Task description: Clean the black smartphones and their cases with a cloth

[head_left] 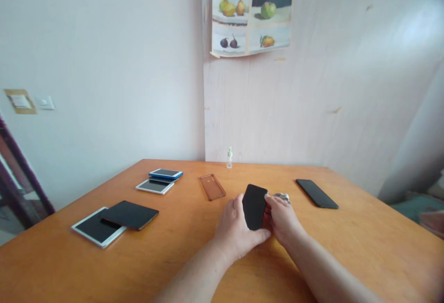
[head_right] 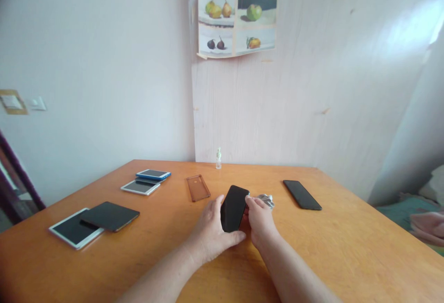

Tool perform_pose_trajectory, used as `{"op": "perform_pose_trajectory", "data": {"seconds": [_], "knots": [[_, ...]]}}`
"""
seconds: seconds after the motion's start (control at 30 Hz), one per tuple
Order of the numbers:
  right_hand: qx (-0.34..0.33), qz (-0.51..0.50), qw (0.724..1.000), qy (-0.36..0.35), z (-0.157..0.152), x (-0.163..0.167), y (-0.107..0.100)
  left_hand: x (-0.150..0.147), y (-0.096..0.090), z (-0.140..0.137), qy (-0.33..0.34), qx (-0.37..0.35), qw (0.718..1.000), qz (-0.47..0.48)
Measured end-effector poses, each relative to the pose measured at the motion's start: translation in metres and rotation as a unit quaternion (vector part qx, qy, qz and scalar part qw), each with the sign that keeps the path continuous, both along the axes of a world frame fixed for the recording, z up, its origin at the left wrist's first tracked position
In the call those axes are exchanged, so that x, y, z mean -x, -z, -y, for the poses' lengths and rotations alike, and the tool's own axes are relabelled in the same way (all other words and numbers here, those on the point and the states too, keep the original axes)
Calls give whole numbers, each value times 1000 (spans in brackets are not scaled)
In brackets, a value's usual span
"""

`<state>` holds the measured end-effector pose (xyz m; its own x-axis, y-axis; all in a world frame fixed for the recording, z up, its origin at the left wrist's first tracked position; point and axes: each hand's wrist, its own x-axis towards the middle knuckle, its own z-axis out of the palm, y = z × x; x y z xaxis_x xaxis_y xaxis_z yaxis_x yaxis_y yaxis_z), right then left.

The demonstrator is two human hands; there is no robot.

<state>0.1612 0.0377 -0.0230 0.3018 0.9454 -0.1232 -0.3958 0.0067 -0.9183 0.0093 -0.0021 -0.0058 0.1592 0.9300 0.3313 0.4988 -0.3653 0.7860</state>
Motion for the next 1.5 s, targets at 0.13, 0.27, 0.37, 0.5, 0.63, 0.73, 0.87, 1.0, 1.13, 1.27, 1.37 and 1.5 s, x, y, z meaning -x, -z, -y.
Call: {"op": "perform_pose_trajectory", "data": {"seconds": [0.13, 0.27, 0.37, 0.5, 0.63, 0.73, 0.87, 1.0, 1.13, 1.27, 1.37, 1.5], "knots": [[2, -4, 1000, 9, -2, -1, 3, -1, 8, -4, -26, -15, 999, -25], [4, -5, 1000, 11, -1, 0, 1, -1, 13, -7, -38, -12, 998, -55], [-7, -9, 1000, 0, 2, 3, -3, -1, 11, -9, -49, -20, 997, -58], [-15, -5, 999, -35, 5, 5, -9, 2, 6, -11, -75, -37, 995, -54], [-6, 73, 997, 11, 6, -2, -17, 7, 3, -14, -99, -40, 992, -73], [-30, 107, 990, 84, 1, -17, -24, 9, 4, -17, -110, -32, 987, -111], [-70, 103, 976, 176, -11, -44, -30, 9, 3, -19, -116, -26, 977, -179], [-39, 181, 952, 243, -20, -67, -28, 7, 0, -19, -117, -25, 968, -221], [-3, 287, 922, 259, -25, -78, -20, 7, 1, -19, -117, -20, 964, -240], [24, 375, 898, 227, -29, -85, -10, 6, 4, -20, -116, -27, 960, -252], [40, 442, 876, 189, -30, -86, -6, 6, 2, -19, -115, -25, 958, -260], [68, 565, 812, 128, -27, -81, -6, 5, -2, -16, -117, -23, 954, -276]]}}
